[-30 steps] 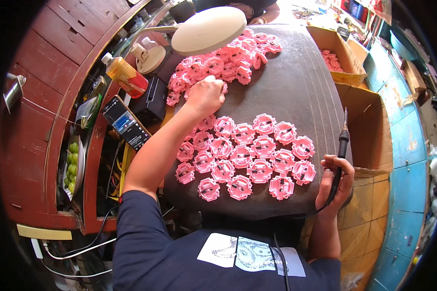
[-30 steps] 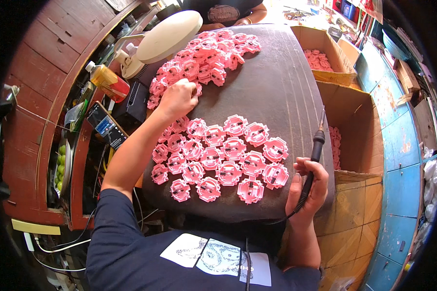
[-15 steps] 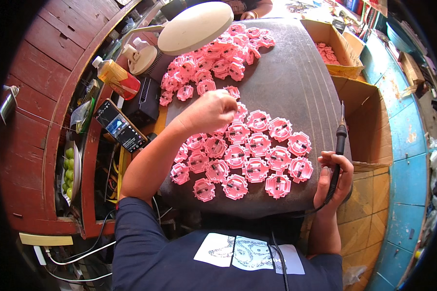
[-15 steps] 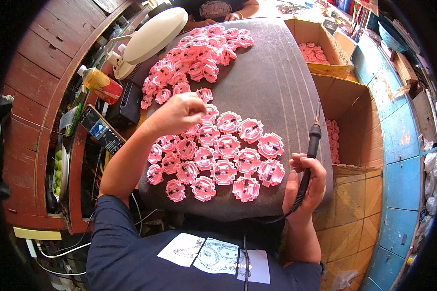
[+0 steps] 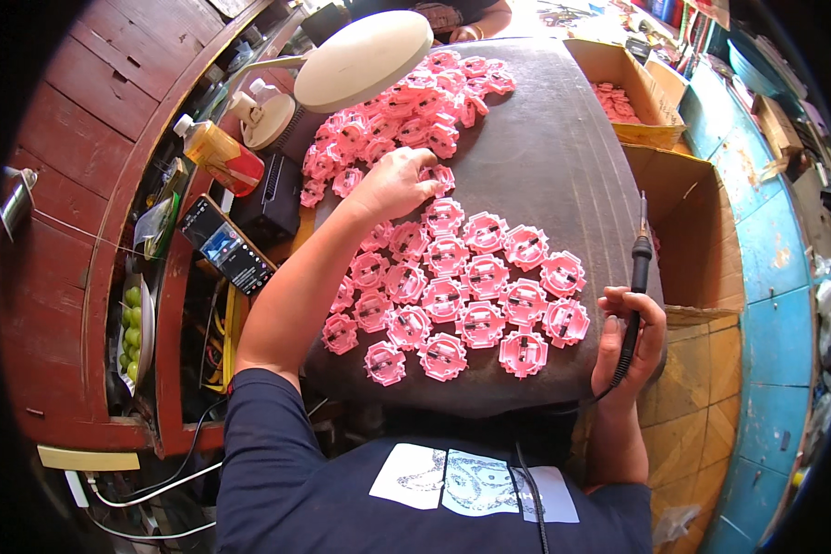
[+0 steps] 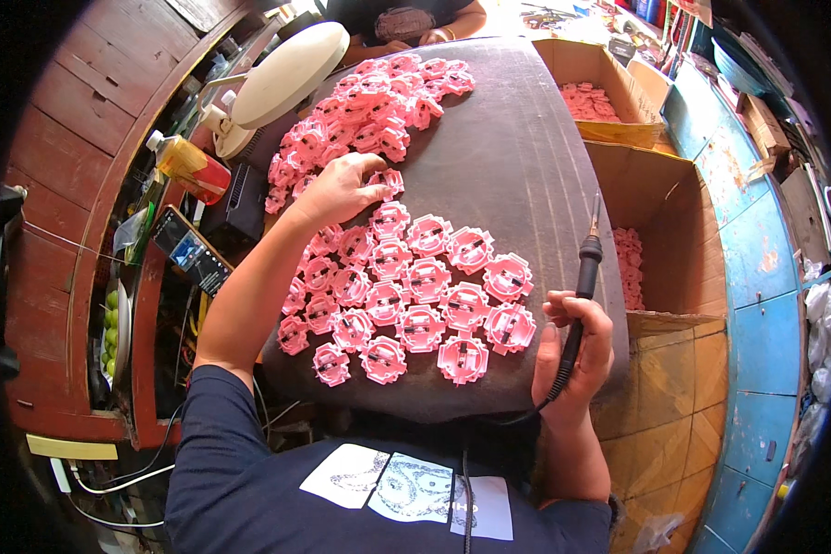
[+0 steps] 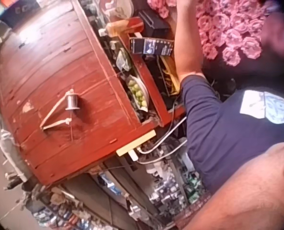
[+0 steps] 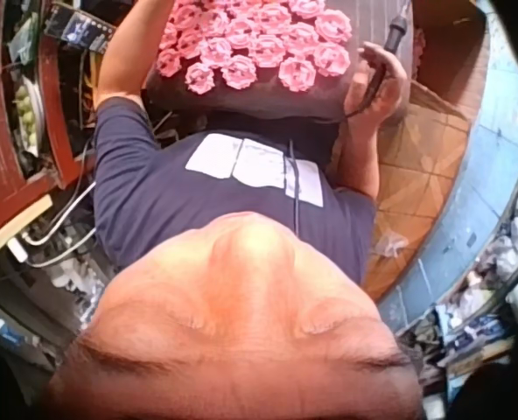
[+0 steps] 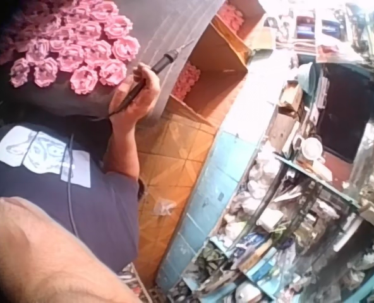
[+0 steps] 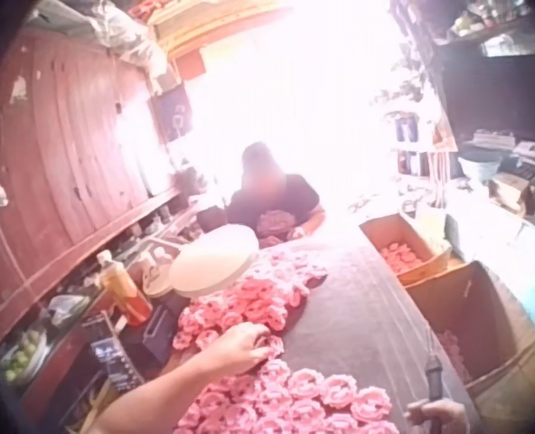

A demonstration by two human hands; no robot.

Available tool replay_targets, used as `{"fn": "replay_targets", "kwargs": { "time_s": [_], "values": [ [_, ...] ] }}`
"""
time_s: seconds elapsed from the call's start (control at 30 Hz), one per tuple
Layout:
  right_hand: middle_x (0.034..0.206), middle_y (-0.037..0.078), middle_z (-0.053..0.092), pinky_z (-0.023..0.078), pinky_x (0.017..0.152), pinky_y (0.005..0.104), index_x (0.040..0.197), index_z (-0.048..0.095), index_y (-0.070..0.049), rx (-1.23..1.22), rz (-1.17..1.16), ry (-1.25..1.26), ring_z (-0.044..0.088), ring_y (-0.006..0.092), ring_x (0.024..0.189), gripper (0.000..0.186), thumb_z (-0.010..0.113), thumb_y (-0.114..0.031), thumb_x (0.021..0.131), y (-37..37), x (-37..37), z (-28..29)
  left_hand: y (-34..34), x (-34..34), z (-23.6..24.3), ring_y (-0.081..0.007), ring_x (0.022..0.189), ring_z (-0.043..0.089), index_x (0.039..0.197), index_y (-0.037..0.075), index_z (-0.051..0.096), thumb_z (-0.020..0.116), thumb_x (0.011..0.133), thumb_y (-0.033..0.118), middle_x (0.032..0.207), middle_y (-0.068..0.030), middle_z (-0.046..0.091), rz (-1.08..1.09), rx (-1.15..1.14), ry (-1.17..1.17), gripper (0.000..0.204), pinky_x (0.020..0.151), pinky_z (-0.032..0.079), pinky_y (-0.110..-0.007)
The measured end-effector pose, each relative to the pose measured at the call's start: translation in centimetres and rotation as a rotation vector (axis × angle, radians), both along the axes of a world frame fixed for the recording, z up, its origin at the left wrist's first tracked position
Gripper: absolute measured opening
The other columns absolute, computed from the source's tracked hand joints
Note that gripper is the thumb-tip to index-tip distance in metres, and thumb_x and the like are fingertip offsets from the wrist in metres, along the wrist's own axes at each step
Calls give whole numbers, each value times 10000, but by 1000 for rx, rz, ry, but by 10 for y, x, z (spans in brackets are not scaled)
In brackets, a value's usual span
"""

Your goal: The person uses a soldering iron to apply heat to small pink plastic components on a workbench. They pick up each piece, apply the iron to specific areas, and place the finished pieces into a pile. A second person is visible in the background but not interacting with the task.

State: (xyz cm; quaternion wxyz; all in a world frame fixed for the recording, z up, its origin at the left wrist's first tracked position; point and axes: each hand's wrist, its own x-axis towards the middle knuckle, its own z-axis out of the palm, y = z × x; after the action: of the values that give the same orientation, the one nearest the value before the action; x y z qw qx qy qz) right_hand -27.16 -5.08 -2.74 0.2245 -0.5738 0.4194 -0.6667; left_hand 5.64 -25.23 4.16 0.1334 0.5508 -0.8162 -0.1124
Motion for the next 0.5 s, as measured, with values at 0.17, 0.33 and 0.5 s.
{"fn": "replay_targets", "kwargs": {
  "time_s": [0.17,0.33,0.5],
  "values": [
    [1181,160,680,524,916,333,1276,568,12,-5,-4,13,673,206,990,361,594,10,916,-1,0,3,-15,-28,-1,-348,1094,706,1229,-11,704,770,933,279,1140,-216,728,-52,26,-11,420,973,537,-431],
    [1184,160,678,524,915,333,1277,569,14,-12,-1,24,672,206,988,357,600,2,922,-1,0,3,-10,-65,-8,-374,1097,681,1209,9,705,759,938,262,1112,-204,711,-208,-51,-30,375,969,533,-457],
    [1184,160,677,527,914,332,1274,571,19,-10,2,16,671,204,987,349,604,-4,928,0,0,3,-2,-90,0,-380,1121,666,1213,11,713,780,916,254,1155,-203,697,-357,114,46,390,1006,516,-439]
  ]
}}
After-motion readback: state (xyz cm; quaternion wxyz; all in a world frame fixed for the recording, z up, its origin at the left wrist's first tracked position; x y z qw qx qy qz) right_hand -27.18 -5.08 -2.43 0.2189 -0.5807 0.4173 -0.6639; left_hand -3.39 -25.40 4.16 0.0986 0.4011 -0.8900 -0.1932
